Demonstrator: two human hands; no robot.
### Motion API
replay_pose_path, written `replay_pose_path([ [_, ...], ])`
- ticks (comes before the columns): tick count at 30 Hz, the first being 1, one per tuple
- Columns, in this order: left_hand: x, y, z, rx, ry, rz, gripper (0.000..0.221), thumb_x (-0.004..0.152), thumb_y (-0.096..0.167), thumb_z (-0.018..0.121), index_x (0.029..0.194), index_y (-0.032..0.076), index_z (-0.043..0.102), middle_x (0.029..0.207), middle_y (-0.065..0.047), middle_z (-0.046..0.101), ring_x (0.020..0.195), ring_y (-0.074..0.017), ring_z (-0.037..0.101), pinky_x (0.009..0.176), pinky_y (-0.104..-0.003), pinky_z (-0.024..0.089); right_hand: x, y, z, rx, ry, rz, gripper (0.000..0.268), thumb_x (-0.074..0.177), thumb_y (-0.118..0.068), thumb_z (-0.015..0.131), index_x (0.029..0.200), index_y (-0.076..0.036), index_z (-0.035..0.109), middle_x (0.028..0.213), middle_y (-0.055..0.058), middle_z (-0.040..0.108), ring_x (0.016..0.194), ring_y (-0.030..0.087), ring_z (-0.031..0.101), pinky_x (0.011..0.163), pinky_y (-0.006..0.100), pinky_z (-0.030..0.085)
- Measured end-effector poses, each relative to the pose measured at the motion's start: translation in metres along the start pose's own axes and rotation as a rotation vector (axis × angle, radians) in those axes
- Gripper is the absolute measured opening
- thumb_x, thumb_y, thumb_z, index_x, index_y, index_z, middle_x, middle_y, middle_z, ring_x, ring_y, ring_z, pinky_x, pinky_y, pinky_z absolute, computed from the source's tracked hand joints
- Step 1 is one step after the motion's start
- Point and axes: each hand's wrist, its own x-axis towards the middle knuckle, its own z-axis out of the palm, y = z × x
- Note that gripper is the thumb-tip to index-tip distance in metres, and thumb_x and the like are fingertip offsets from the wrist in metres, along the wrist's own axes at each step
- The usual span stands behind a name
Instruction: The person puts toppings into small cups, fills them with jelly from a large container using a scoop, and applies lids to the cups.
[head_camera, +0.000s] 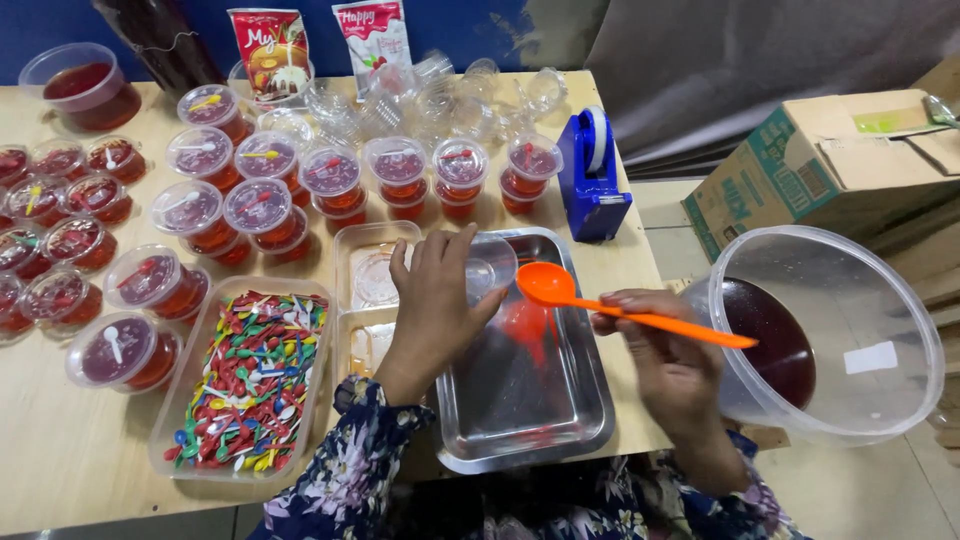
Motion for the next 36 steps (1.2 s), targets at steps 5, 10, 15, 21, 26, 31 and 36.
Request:
replay_pose_path([
  [5,0.019,0.008,-0.006,-0.279,0.095,-0.063,0.086,0.07,0.012,0.093,0.145,0.002,0.051,0.121,-0.021,0.056,0.117,-0.0451,0.06,0.105,-0.063,0.042,0.011,0.0,-0.079,-0.14,0.255,-0.021,0.015,0.111,-0.003,0.055,0.112,0.011,0.049,0.105,0.034,0.062,0.083,0.036,0.07,0.08,0.046,0.064],
  [10,0.012,-0.009,0.006,-0.306,0.189,-0.035,0.088,0.064,0.015,0.095,0.142,0.006,0.055,0.121,-0.017,0.054,0.115,-0.042,0.062,0.1,-0.052,0.052,0.018,0.055,-0.178,-0.467,0.319,-0.188,0.022,0.128,0.0,0.056,0.116,0.018,0.05,0.092,0.038,0.059,0.066,0.04,0.063,0.067,0.042,0.056],
  [15,0.009,-0.008,0.0,-0.224,0.208,0.008,0.086,0.066,0.014,0.094,0.143,0.005,0.056,0.124,-0.018,0.054,0.115,-0.0431,0.062,0.097,-0.051,0.052,0.015,0.103,-0.208,-0.931,0.052,0.032,0.015,0.11,-0.014,0.066,0.101,-0.004,0.073,0.084,0.011,0.071,0.066,0.024,0.07,0.063,0.035,0.056],
  [21,0.007,-0.007,-0.001,-0.169,0.101,-0.013,0.085,0.074,0.02,0.091,0.148,0.009,0.052,0.126,-0.017,0.057,0.119,-0.0397,0.061,0.101,-0.056,0.047,0.024,0.13,-0.191,-1.056,-0.277,0.482,0.024,0.096,-0.028,0.064,0.111,-0.012,0.075,0.103,0.024,0.067,0.101,0.051,0.065,0.088,0.055,0.054],
  [26,0.008,-0.002,-0.006,-0.171,0.072,-0.042,0.082,0.076,0.02,0.091,0.147,0.007,0.053,0.126,-0.02,0.059,0.118,-0.0412,0.061,0.103,-0.06,0.044,0.011,0.143,-0.189,-1.141,-0.503,0.558,0.023,0.089,-0.03,0.067,0.1,-0.012,0.075,0.097,0.019,0.073,0.099,0.046,0.068,0.085,0.052,0.055],
  [31,0.006,-0.004,-0.006,-0.144,0.065,-0.035,0.083,0.077,0.023,0.09,0.148,0.009,0.051,0.127,-0.018,0.058,0.12,-0.0404,0.061,0.103,-0.062,0.043,0.0,0.175,-0.206,-1.198,-0.564,0.766,0.028,0.081,-0.041,0.07,0.101,-0.023,0.08,0.092,0.01,0.079,0.098,0.039,0.072,0.085,0.048,0.058],
  [36,0.004,-0.001,-0.009,-0.143,0.044,-0.028,0.081,0.077,0.021,0.09,0.148,0.007,0.051,0.125,-0.019,0.058,0.119,-0.0413,0.061,0.1,-0.061,0.044,-0.005,0.184,-0.216,-1.133,-0.488,1.004,0.037,0.08,-0.044,0.073,0.097,-0.013,0.081,0.086,0.012,0.08,0.092,0.035,0.076,0.081,0.042,0.058],
])
